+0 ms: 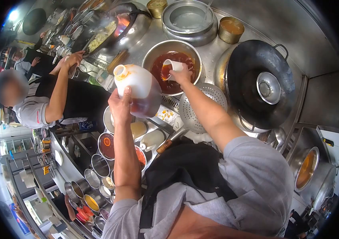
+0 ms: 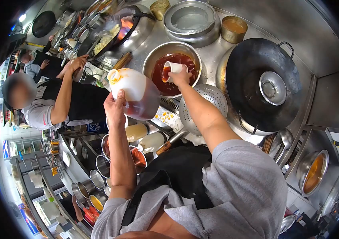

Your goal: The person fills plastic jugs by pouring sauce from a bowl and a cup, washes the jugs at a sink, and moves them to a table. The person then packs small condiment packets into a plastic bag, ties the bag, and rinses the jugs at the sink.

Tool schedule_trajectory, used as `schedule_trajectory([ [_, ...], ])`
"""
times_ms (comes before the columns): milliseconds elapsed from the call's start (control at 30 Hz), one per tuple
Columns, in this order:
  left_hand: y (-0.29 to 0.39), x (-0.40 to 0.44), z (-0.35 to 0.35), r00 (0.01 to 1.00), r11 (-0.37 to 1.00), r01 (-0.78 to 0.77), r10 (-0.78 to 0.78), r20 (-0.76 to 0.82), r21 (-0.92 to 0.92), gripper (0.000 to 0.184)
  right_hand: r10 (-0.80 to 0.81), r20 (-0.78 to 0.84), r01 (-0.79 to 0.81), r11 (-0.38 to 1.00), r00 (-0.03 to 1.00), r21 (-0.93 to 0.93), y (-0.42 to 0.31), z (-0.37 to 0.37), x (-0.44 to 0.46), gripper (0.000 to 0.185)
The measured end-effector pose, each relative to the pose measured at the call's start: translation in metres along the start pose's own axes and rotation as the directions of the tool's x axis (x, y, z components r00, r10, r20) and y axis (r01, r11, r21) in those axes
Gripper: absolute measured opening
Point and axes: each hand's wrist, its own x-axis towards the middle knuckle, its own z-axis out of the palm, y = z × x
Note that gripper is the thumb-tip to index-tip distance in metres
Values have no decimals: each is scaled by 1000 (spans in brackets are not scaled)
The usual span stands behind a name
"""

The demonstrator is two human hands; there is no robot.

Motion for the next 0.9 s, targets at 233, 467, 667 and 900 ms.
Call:
schedule_trajectory([
  [233, -1, -5, 4, 1000, 998, 16, -15, 18, -66, 26, 22, 215, -154, 769, 976, 621, -25, -23, -13, 59],
  [467, -12, 2, 12, 999, 996, 29, -26, 34, -85, 28, -193, 284, 46, 890, 939, 454, -138, -111, -20, 52],
  [667, -6, 6, 22, 996, 997, 83, -83, 37, -7, 33, -288, 375, 207, 948, 881, 243, -227, -169, -24, 78],
  [900, 0, 10, 33, 1000, 1000, 2, -2, 16, 15, 27, -323, 478, 313, 944, 817, 103, -283, -186, -31, 76],
])
